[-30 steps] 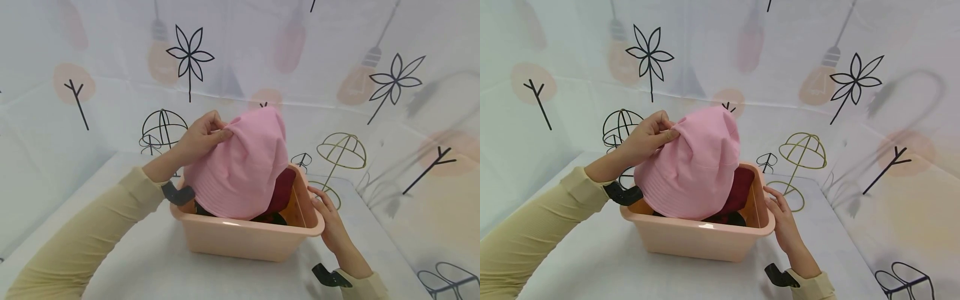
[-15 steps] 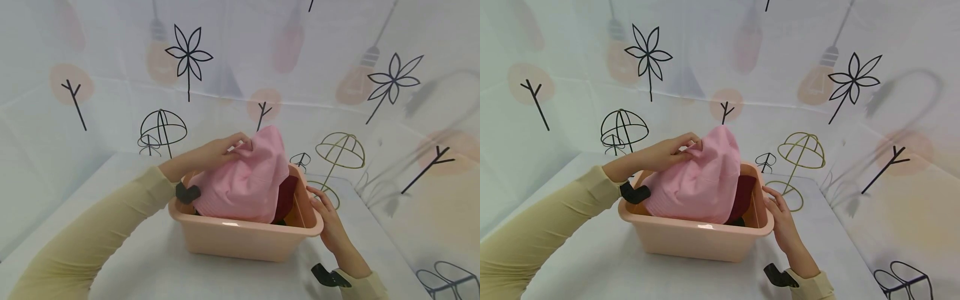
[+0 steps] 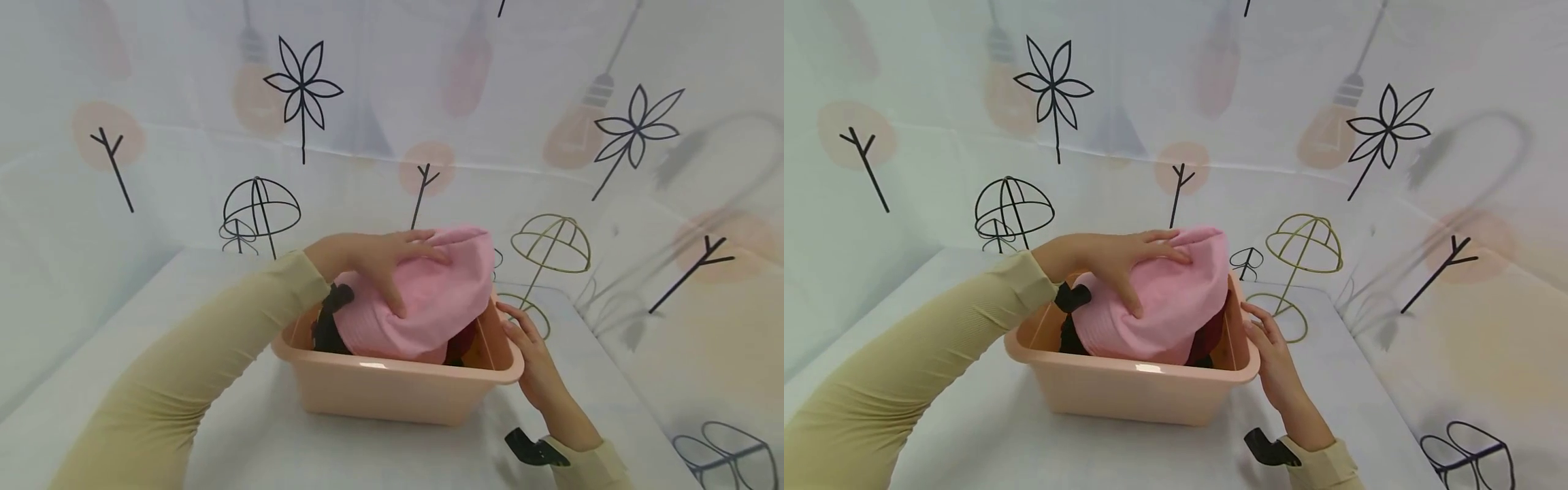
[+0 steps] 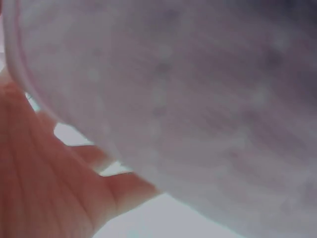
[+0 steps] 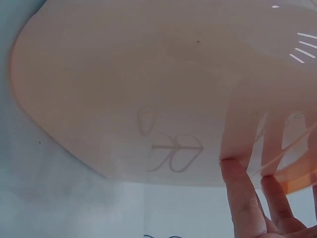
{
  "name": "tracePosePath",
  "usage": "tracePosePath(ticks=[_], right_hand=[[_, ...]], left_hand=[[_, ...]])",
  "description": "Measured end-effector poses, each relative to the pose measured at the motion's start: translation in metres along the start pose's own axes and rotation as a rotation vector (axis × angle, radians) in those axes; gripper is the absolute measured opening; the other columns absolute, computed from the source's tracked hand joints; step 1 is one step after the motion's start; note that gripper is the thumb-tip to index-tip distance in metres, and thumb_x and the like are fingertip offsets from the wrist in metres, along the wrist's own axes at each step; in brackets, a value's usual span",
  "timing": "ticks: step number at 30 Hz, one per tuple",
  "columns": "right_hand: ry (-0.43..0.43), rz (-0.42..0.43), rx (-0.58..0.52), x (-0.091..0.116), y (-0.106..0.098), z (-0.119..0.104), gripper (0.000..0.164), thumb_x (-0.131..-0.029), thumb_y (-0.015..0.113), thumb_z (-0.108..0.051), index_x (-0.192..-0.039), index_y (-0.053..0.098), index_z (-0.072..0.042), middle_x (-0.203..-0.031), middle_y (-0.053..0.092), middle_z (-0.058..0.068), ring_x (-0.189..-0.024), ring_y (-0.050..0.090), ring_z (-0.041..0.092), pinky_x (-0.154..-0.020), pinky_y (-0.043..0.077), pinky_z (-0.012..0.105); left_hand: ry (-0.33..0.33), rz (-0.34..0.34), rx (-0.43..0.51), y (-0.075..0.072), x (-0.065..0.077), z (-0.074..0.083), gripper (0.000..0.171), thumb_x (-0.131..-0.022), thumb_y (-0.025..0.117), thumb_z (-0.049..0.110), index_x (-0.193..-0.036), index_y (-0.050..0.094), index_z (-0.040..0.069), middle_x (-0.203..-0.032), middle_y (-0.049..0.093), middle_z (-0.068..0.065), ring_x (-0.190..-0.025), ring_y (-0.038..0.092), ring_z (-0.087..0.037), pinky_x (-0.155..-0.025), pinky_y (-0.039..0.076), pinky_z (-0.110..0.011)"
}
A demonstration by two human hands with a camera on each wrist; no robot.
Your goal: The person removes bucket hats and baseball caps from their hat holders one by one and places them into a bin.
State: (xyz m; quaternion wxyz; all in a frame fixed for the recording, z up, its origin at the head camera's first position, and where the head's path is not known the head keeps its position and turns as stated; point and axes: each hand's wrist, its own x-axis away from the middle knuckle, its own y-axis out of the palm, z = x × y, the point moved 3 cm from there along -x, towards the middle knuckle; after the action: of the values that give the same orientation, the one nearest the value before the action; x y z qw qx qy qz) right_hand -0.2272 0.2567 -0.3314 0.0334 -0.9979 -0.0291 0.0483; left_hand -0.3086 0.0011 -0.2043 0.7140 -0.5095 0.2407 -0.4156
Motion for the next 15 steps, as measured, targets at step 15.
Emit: tracePosePath(ticks=[15], right_hand=[[-0.031,-0.01,0.015,-0.011,0.008,0.002,0.032,-0.1,0.039,-0.032,-0.131,0.039,-0.025,-0.125,0.04,0.003,-0.104,0.052,0.01,-0.08,0.049,0.025]], left_hand=[[0.066,-0.204,-0.105,0.036,-0.018,-0.028,0.106,-0.048,0.077,0.066,-0.142,0.03,0.046,-0.153,-0.006,0.013,-0.138,-0.008,-0.009,-0.108,0.021,-0.044]])
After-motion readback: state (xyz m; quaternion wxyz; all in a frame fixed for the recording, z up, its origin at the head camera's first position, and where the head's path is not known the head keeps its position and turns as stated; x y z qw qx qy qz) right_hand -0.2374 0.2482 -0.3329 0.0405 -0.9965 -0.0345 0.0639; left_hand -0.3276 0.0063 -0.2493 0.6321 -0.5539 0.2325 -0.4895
